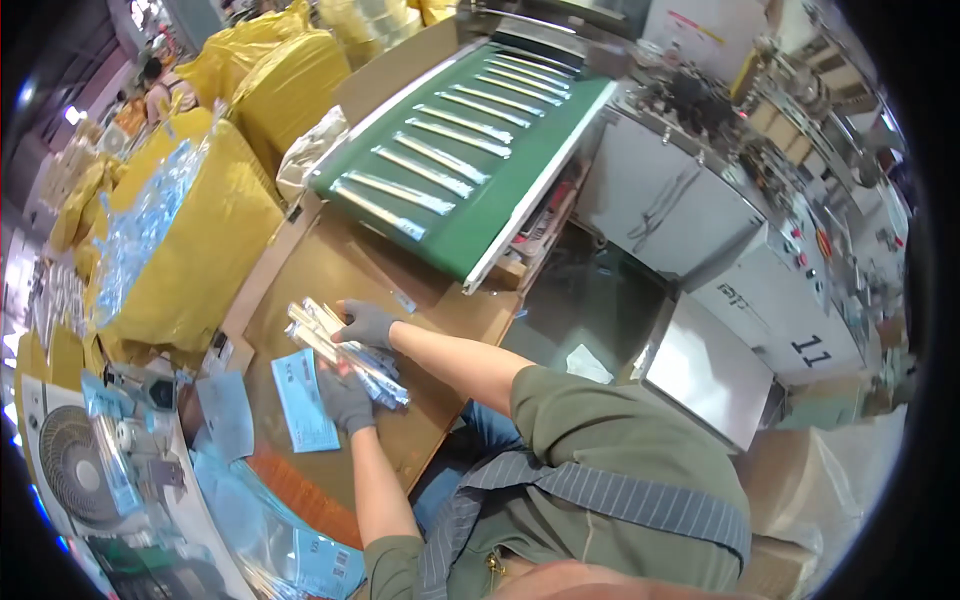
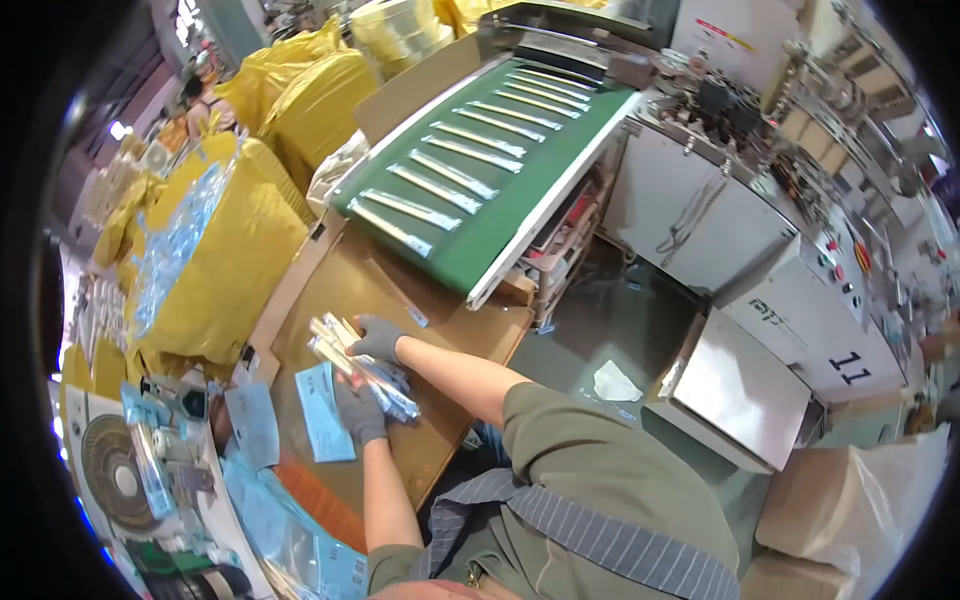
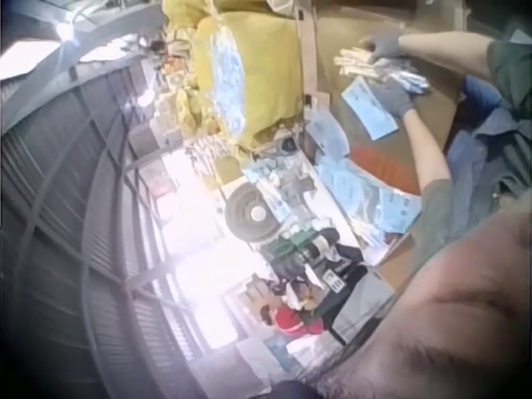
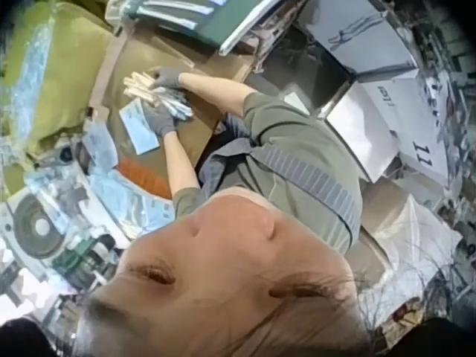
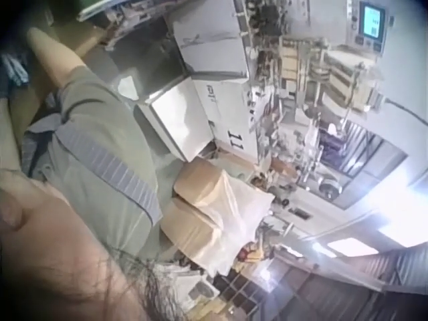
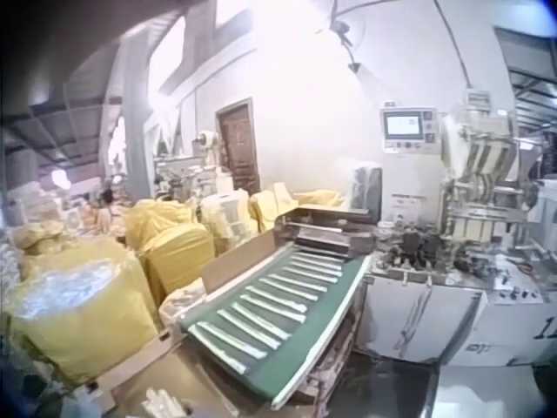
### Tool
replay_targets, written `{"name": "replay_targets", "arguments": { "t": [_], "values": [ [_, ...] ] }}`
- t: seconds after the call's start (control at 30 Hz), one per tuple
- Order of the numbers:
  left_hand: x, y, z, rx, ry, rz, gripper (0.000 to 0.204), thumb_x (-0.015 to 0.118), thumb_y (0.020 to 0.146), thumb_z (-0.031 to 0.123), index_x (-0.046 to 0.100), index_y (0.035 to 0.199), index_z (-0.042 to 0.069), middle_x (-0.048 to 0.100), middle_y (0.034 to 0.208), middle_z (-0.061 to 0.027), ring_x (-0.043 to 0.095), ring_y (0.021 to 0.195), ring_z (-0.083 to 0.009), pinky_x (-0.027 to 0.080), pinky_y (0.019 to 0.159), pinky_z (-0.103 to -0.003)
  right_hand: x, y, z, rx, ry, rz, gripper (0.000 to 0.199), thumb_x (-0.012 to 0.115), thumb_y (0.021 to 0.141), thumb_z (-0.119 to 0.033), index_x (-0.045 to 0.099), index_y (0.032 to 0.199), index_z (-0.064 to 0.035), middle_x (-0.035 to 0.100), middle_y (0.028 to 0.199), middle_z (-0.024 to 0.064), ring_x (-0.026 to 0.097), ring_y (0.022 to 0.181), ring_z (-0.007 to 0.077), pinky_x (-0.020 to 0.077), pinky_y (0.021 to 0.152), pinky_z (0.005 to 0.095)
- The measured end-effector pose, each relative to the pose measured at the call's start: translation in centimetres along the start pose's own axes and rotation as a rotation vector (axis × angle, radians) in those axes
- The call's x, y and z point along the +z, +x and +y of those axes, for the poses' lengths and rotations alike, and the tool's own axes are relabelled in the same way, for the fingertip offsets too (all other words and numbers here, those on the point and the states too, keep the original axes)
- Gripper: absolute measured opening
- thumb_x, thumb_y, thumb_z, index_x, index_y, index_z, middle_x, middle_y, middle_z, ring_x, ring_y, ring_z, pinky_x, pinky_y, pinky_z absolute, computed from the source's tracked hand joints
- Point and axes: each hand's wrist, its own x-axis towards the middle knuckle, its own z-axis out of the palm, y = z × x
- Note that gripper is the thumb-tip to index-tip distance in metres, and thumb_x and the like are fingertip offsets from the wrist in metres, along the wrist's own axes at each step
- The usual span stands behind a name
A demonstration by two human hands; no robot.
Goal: Packaging bundles of thin wooden sticks into plastic sleeves at a manufacturing station.
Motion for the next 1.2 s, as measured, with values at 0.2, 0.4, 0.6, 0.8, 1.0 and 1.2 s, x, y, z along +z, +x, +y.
{"name": "replay_targets", "arguments": {
  "t": [0.2, 0.4, 0.6, 0.8, 1.0, 1.2],
  "values": [
    [-3.2, -0.8, -5.3, 0.097, 0.201, 0.068, 0.055, 0.046, 0.093, 0.04, 0.047, 0.13, 0.0, 0.055, 0.122, -0.0233, 0.051, 0.112, -0.0387, 0.039, 0.096, -0.041, -0.4, -11.5, 2.3, -0.27, -0.273, 0.438, 0.059, 0.063, 0.082, -0.039, 0.049, 0.123, 0.0004, 0.047, 0.13, 0.0237, 0.045, 0.121, 0.0373, 0.0364, 0.102, 0.0409],
    [-2.4, -0.3, -1.8, -0.003, 0.202, -0.042, 0.071, 0.055, 0.085, 0.053, 0.048, 0.128, -0.003, 0.049, 0.13, -0.023, 0.044, 0.12, -0.0379, 0.035, 0.1, -0.042, -1.7, -19.7, 5.3, -0.622, -0.711, 0.531, 0.035, 0.062, 0.081, -0.028, 0.054, 0.106, -0.0052, 0.053, 0.114, 0.0172, 0.053, 0.105, 0.036, 0.0434, 0.091, 0.0437],
    [-2.3, -0.8, -0.3, -0.055, 0.311, 0.008, 0.086, 0.061, 0.075, 0.063, 0.048, 0.128, -0.002, 0.047, 0.132, -0.0216, 0.04, 0.125, -0.0361, 0.029, 0.105, -0.045, -0.8, -19.1, 6.0, -0.654, -0.767, 0.562, 0.037, 0.063, 0.076, -0.031, 0.054, 0.1, -0.0036, 0.053, 0.112, 0.0182, 0.052, 0.103, 0.0374, 0.0453, 0.089, 0.0435],
    [-1.4, -0.5, -0.9, -0.003, 0.373, 0.057, 0.087, 0.059, 0.074, 0.066, 0.048, 0.128, -0.002, 0.048, 0.132, -0.021, 0.04, 0.125, -0.0363, 0.028, 0.105, -0.045, -0.8, -19.2, 6.2, -0.668, -0.781, 0.577, 0.037, 0.062, 0.077, -0.029, 0.053, 0.101, -0.0031, 0.054, 0.111, 0.0182, 0.052, 0.102, 0.0376, 0.0454, 0.088, 0.0438],
    [-1.3, -0.4, -1.5, -0.004, 0.384, 0.054, 0.088, 0.056, 0.076, 0.068, 0.047, 0.13, -0.001, 0.047, 0.133, -0.0208, 0.039, 0.126, -0.0362, 0.028, 0.105, -0.045, -0.5, -19.1, 6.0, -0.651, -0.784, 0.57, 0.036, 0.061, 0.076, -0.029, 0.053, 0.1, -0.0029, 0.053, 0.111, 0.0182, 0.052, 0.103, 0.038, 0.0442, 0.09, 0.0445],
    [-1.2, -0.5, -1.2, 0.005, 0.379, 0.075, 0.088, 0.058, 0.075, 0.067, 0.046, 0.13, -0.001, 0.046, 0.135, -0.0204, 0.038, 0.127, -0.0355, 0.028, 0.106, -0.045, -0.7, -19.2, 5.9, -0.612, -0.784, 0.553, 0.037, 0.062, 0.077, -0.028, 0.055, 0.103, -0.0034, 0.054, 0.113, 0.0173, 0.052, 0.107, 0.0364, 0.0436, 0.093, 0.0439]
  ]
}}
